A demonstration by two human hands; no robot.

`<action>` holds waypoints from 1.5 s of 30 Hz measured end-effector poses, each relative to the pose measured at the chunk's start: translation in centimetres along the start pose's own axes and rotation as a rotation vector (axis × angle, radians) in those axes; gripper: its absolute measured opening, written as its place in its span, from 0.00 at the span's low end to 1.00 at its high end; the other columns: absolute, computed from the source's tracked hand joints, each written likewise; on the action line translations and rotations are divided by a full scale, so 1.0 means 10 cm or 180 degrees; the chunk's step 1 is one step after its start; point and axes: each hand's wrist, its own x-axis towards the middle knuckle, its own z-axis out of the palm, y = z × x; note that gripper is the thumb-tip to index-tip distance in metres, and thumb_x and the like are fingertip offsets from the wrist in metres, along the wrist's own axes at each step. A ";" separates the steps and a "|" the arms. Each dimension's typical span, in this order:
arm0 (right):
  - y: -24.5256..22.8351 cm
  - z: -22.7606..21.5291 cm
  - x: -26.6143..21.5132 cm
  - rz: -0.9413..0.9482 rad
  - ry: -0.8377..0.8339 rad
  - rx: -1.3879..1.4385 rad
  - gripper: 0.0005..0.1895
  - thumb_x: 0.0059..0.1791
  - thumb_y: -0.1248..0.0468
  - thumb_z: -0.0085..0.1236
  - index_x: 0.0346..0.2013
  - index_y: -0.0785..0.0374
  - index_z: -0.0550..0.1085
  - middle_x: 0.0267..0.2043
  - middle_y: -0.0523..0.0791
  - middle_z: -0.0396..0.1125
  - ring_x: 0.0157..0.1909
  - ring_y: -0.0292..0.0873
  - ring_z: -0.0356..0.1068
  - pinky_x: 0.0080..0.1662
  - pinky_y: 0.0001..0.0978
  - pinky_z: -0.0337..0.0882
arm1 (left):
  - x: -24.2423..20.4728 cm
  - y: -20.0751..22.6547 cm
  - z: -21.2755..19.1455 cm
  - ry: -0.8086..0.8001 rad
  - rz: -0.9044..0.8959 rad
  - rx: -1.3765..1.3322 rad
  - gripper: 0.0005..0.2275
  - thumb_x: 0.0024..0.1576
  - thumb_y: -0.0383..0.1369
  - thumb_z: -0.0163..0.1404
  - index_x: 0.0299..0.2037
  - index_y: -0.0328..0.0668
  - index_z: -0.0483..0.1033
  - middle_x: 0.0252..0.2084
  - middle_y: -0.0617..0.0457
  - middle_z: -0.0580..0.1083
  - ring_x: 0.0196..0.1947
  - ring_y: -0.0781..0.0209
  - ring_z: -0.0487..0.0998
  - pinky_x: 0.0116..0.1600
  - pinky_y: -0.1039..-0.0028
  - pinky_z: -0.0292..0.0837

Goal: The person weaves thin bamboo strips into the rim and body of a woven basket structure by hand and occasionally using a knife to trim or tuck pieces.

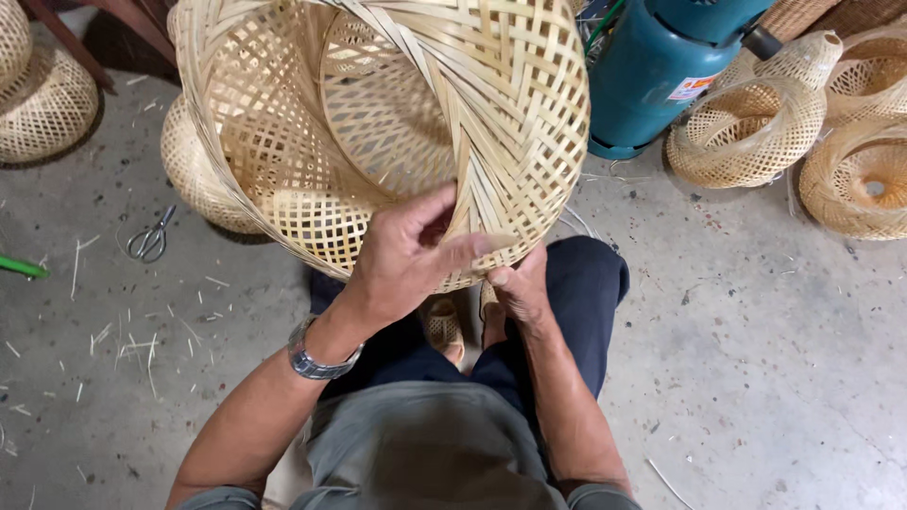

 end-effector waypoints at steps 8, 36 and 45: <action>0.36 -0.25 0.09 0.0078 0.0302 0.0720 0.60 0.35 0.49 0.81 0.69 0.73 0.56 0.62 0.50 0.65 0.62 0.45 0.68 0.63 0.41 0.70 | 0.44 -0.37 0.32 0.0403 -0.0047 0.0288 0.08 0.64 0.30 0.56 0.48 0.32 0.81 0.33 0.59 0.79 0.31 0.80 0.71 0.33 0.84 0.69; 1.03 -1.52 0.02 0.0325 0.0333 0.1792 0.45 0.48 0.52 0.72 0.71 0.66 0.60 0.67 0.47 0.65 0.68 0.48 0.65 0.70 0.50 0.64 | -0.20 -1.58 -0.83 0.1490 -0.0612 -0.1570 0.49 0.54 0.55 0.63 0.77 0.37 0.47 0.78 0.46 0.54 0.77 0.52 0.56 0.80 0.61 0.55; -0.09 -0.76 0.45 -0.0009 0.0367 0.0754 0.64 0.47 0.47 0.72 0.82 0.56 0.37 0.84 0.46 0.41 0.80 0.42 0.52 0.77 0.43 0.61 | -0.23 -1.67 -0.85 0.1621 -0.0444 -0.1700 0.45 0.55 0.51 0.64 0.75 0.34 0.52 0.72 0.49 0.61 0.73 0.56 0.62 0.79 0.62 0.59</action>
